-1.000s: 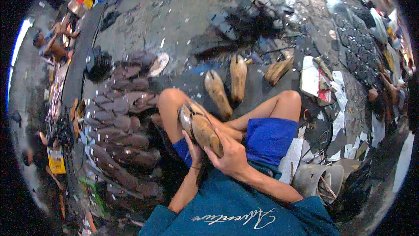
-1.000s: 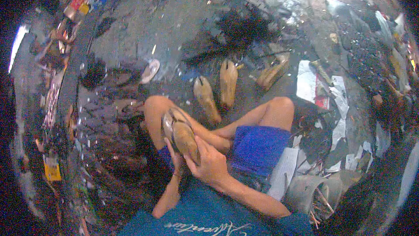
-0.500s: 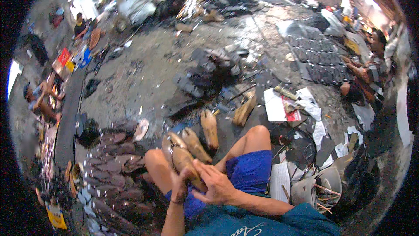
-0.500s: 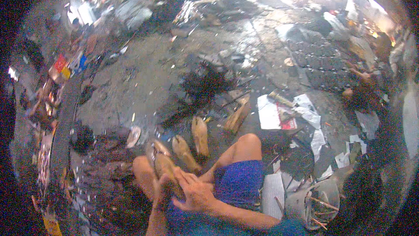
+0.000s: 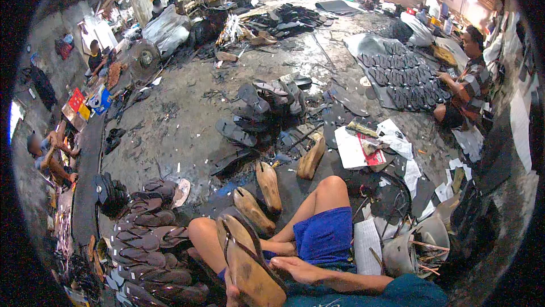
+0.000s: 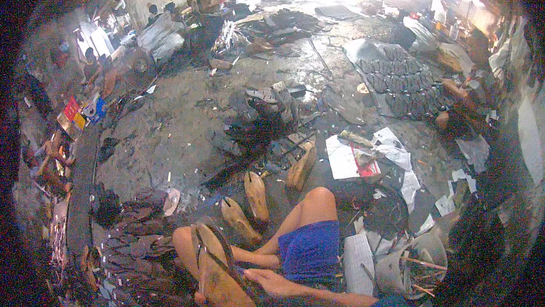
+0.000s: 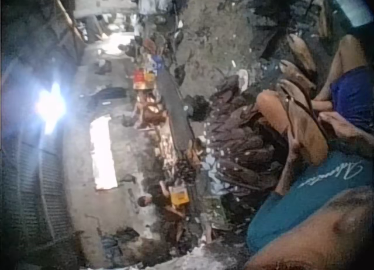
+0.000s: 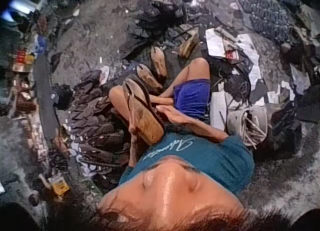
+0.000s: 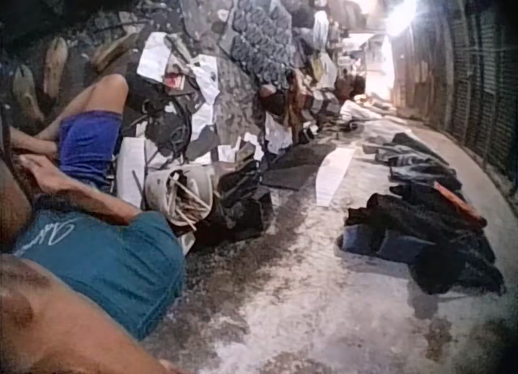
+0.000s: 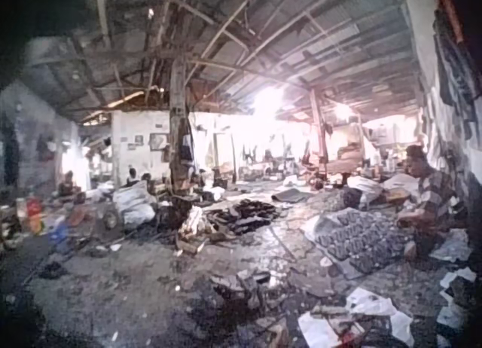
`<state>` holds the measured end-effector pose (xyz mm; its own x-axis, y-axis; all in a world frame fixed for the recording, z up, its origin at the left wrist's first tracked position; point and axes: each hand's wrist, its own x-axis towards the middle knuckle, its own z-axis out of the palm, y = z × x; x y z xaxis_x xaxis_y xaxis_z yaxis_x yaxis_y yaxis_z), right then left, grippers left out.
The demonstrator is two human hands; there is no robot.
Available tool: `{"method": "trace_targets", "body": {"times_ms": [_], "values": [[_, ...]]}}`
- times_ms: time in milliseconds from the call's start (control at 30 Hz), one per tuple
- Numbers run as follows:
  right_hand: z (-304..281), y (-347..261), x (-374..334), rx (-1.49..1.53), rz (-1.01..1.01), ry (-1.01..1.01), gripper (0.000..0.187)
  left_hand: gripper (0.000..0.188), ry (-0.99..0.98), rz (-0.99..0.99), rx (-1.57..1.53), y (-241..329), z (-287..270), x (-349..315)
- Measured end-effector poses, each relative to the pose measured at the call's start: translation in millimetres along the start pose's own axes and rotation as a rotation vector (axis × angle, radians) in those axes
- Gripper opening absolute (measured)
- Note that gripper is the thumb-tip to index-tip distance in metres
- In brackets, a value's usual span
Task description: The person sits on the ground and repeatedly picks up sandals, inserts wooden shoe trees into them, and manipulates the straps and soles by hand. The person turns the sandals over to work on different sides and places them back on the ground after handling.
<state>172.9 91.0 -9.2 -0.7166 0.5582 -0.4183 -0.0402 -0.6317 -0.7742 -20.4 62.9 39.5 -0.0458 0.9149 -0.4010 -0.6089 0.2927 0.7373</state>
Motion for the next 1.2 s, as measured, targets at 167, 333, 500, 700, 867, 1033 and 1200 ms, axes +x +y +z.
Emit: {"method": "trace_targets", "body": {"times_ms": [167, 333, 500, 700, 867, 1033, 1200], "values": [[32, -7, -27, 0.067, -0.162, -0.034, 0.033, 0.084, 0.044, 0.029, 0.074, 2, -1, 0], [41, -4, -36, 0.131, -0.227, -0.055, 0.032, 0.096, 0.056, 0.094, 0.102, 7, 1, 13], [24, -4, -34, 0.064, -0.211, -0.209, 0.032, 0.108, 0.074, 0.179, 0.112, 12, 0, 38], [25, -41, -16, -0.252, -0.457, -0.149, 0.018, 0.122, 0.038, 0.135, 0.103, 12, 1, 21], [12, -69, -28, 0.16, -0.435, 0.029, 0.062, 0.135, -0.004, 0.364, 0.19, 37, 49, -13], [24, -73, -33, -0.668, -0.538, 0.109, 0.091, 0.128, 0.185, 0.538, 0.383, 43, 68, -2], [16, -67, -33, -0.613, -0.537, -0.059, 0.115, 0.129, 0.076, 0.603, 0.694, 50, 75, -10]]}}
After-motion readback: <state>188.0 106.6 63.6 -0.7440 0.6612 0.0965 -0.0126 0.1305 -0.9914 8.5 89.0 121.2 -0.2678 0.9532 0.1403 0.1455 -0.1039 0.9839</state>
